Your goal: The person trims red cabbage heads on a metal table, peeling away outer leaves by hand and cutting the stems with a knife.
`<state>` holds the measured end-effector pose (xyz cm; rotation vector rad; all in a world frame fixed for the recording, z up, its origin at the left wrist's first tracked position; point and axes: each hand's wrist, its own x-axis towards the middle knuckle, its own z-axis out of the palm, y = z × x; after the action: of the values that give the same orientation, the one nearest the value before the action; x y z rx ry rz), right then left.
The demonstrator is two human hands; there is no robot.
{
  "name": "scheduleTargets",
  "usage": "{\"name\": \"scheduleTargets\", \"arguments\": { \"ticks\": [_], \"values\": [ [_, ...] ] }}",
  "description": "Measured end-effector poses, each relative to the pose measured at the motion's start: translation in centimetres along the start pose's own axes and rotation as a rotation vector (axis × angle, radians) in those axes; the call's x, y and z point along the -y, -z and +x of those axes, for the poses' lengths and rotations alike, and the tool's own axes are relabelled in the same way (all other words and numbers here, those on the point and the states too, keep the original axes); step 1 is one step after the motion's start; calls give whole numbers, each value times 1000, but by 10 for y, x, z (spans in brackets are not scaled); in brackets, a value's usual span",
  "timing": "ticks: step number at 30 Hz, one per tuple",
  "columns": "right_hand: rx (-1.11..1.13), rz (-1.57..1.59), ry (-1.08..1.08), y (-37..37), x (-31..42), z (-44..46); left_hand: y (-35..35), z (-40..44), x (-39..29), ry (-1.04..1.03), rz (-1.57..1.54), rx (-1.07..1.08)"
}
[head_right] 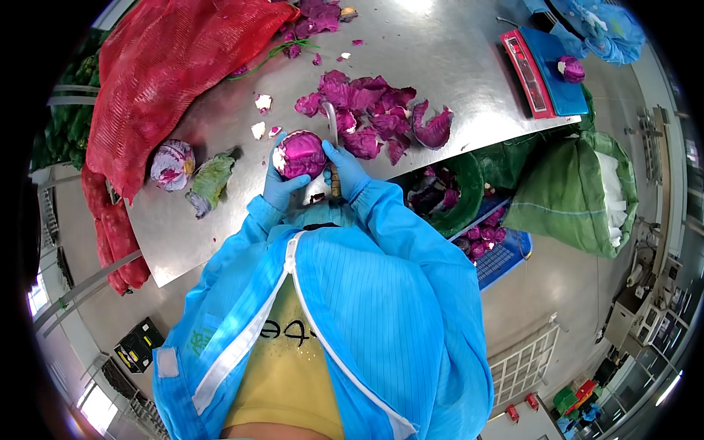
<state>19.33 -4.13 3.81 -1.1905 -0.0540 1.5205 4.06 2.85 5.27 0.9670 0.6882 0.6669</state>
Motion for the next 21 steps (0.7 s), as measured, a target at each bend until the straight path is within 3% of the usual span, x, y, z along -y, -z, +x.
{"name": "scheduleTargets", "arguments": {
  "ticks": [2, 3, 5, 11, 16, 21],
  "values": [
    [75, 137, 88, 9, -9, 7, 12, 5, 9, -132, 357, 71],
    [76, 134, 83, 7, -8, 4, 12, 6, 10, -131, 355, 66],
    [-6, 52, 247, 2, -6, 0, 12, 5, 9, 189, 149, -52],
    [0, -52, 329, -3, -10, -1, 5, 6, 15, 231, -37, -205],
    [-53, -133, 276, 0, -3, 0, 8, 9, 19, 38, 156, -207],
    [-9, -210, 248, 8, 0, 3, 12, 7, 15, 3, 349, -184]
  ]
}}
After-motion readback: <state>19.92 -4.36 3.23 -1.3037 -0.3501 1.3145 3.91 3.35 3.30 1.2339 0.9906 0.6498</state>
